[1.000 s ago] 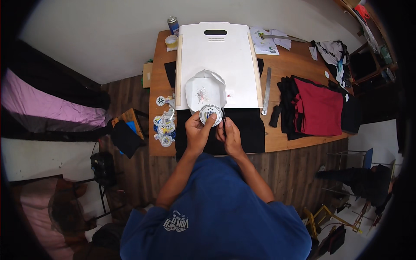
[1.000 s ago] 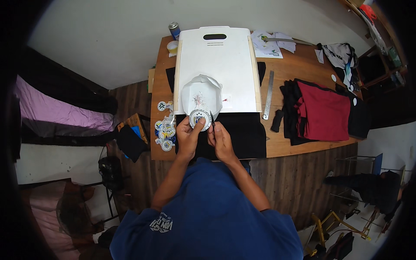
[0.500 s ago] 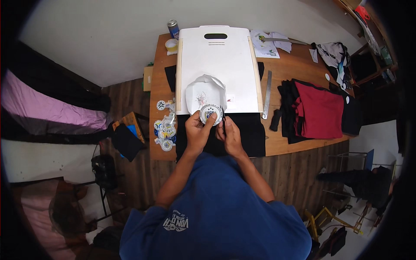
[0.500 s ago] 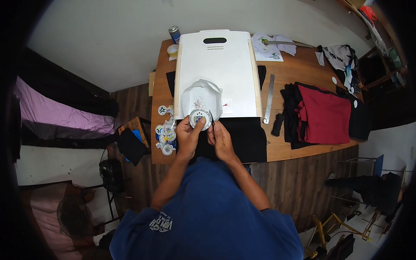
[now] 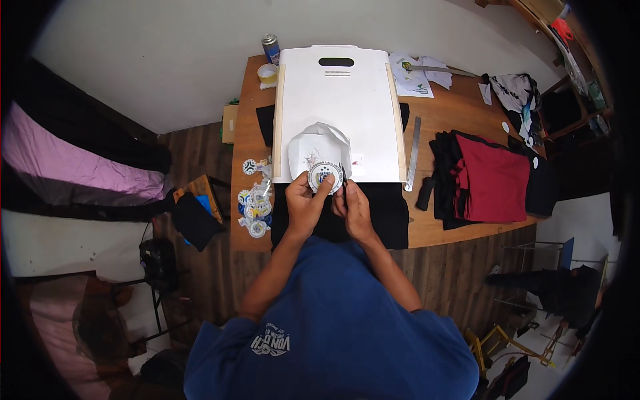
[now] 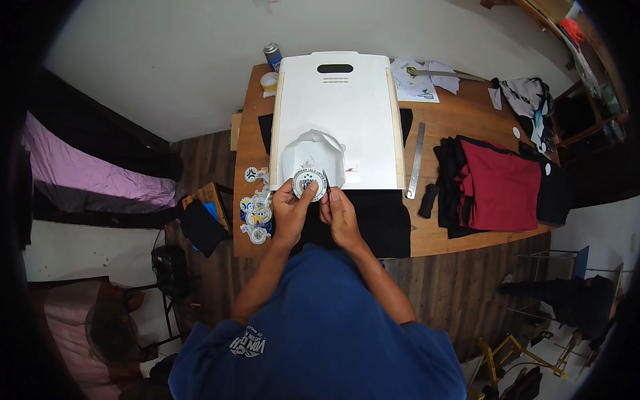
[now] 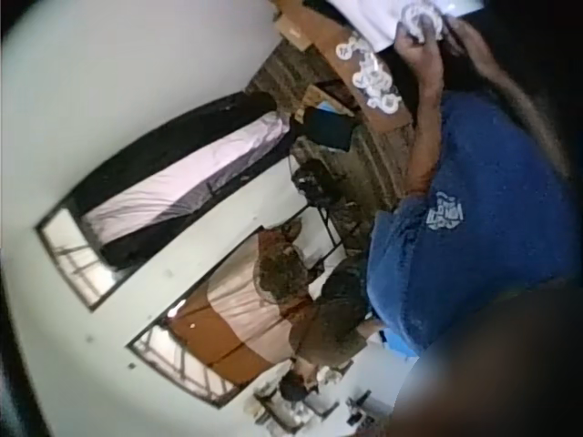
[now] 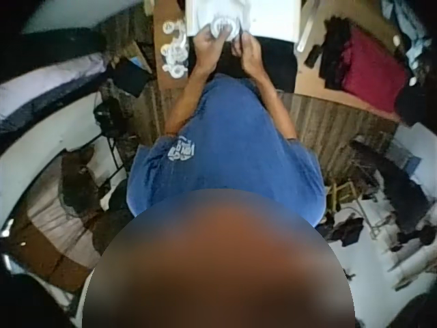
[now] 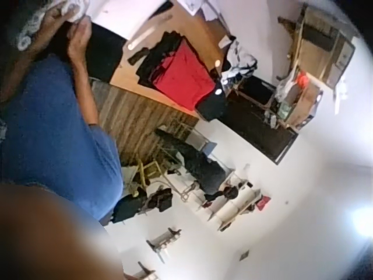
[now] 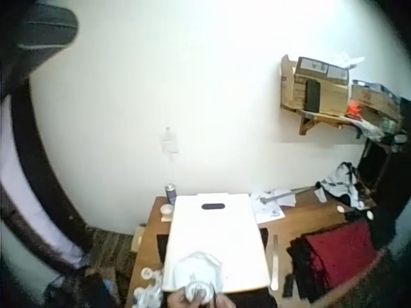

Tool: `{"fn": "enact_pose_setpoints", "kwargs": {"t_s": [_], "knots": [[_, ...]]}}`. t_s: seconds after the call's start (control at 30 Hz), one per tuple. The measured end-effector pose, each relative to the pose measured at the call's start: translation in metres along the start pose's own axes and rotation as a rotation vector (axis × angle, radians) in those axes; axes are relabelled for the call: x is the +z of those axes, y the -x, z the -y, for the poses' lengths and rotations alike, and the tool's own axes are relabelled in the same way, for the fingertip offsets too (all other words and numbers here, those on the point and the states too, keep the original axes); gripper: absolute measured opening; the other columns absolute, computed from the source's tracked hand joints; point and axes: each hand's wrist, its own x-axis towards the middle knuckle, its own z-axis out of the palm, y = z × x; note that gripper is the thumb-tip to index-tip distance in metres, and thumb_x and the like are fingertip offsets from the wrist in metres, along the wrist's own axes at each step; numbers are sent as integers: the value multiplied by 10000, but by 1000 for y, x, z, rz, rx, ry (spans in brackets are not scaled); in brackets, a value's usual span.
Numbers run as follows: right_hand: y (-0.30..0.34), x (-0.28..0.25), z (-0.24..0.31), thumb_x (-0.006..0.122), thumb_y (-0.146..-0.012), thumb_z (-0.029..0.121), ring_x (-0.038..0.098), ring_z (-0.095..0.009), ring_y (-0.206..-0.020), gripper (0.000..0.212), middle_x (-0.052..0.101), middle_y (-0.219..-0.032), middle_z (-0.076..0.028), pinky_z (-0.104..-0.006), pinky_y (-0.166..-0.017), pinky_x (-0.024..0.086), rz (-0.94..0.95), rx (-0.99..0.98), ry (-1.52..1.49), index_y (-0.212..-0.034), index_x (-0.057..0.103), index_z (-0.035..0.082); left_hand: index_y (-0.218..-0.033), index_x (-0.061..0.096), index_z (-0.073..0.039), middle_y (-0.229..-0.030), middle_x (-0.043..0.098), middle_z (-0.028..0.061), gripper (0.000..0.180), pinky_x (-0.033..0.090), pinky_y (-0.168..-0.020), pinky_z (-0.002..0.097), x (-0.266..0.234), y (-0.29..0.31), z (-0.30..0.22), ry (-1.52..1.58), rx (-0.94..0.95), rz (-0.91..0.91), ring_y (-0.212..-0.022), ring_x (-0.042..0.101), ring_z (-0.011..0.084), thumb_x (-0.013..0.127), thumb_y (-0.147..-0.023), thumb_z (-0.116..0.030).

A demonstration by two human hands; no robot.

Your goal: Removing excess material from printed stickers using a precision tool.

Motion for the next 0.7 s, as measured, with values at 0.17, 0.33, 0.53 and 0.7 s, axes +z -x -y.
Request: {"fn": "enact_pose_setpoints", "kwargs": {"t_s": [0.17,0.33,0.53,0.7], "knots": [[-21,5,-4,304,-1045,349,291,-77,-475,351,332,-568,19,-223,-472,273,-13,8,-21,-906,453,63,-917,626,20,-861,666,49,99,471,-690,205,-5,-20,-1,1,-9,-1,-769,601,67,671,-882,-61],[-37,1,-11,302,-1051,327,310,-67,-521,348,343,-613,19,-218,-489,291,-31,10,-46,-905,458,53,-923,624,21,-876,664,51,99,474,-698,209,-9,-36,4,-3,-16,-17,-785,600,70,669,-882,-57],[-54,-6,-10,287,-1047,359,293,-81,-468,377,329,-553,18,-232,-472,284,-36,31,-25,-894,459,60,-923,621,22,-882,661,52,87,478,-705,213,-8,-54,12,12,-19,-13,-797,600,74,661,-883,-44],[-59,-12,-15,291,-1047,355,294,-83,-469,373,328,-555,18,-232,-472,285,-24,35,-11,-896,458,57,-920,620,23,-870,664,55,83,481,-704,215,-5,-59,15,19,-14,-1,-782,606,78,660,-882,-40]]}}
